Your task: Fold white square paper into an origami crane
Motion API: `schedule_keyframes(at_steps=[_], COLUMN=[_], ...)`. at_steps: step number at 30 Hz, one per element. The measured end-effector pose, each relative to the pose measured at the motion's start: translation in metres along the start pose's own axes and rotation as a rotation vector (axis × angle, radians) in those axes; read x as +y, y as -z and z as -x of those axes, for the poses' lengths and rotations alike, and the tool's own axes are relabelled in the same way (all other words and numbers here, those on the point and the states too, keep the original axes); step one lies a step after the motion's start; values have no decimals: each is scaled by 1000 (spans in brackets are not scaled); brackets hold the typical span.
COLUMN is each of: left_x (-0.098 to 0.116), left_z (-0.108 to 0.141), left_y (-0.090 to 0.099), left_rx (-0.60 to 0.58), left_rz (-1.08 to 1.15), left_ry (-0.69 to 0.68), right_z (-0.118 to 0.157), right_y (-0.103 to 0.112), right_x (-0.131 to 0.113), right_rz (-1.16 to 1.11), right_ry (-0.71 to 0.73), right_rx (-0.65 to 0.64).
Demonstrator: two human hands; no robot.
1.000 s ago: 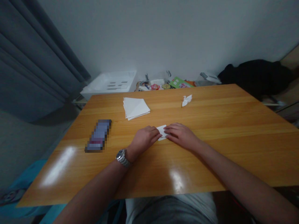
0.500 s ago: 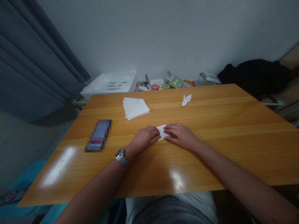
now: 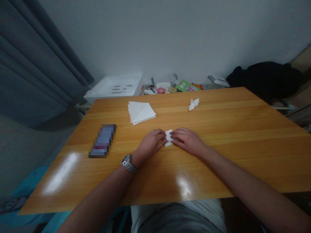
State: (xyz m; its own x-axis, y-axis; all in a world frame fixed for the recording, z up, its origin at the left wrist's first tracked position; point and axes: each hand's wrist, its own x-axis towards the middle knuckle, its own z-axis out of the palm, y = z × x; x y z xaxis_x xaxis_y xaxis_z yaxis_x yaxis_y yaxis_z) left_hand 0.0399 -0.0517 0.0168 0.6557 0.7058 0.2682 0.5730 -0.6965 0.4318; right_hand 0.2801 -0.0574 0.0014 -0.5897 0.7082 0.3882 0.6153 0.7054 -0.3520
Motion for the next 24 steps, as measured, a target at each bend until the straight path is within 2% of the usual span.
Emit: schedule_keyframes(at_steps=[2, 6, 12, 18, 24], left_x=[0, 3, 6, 4, 4], left_z=[-3, -8, -8, -7, -8], left_y=[-5, -11, -14, -14, -15], left_rx=[48, 69, 160, 127, 152], left_rz=[7, -14, 40, 69, 32], left_ry=[44, 130, 186, 205, 193], right_z=[-1, -2, -3, -3, -3], right_y=[0, -1, -2, -2, -5], right_x=[-1, -2, -3, -3, -2], right_rz=[1, 2, 20, 23, 15], right_ry=[2, 9, 13, 8, -7], right_rx=[-2, -2, 4, -5, 11])
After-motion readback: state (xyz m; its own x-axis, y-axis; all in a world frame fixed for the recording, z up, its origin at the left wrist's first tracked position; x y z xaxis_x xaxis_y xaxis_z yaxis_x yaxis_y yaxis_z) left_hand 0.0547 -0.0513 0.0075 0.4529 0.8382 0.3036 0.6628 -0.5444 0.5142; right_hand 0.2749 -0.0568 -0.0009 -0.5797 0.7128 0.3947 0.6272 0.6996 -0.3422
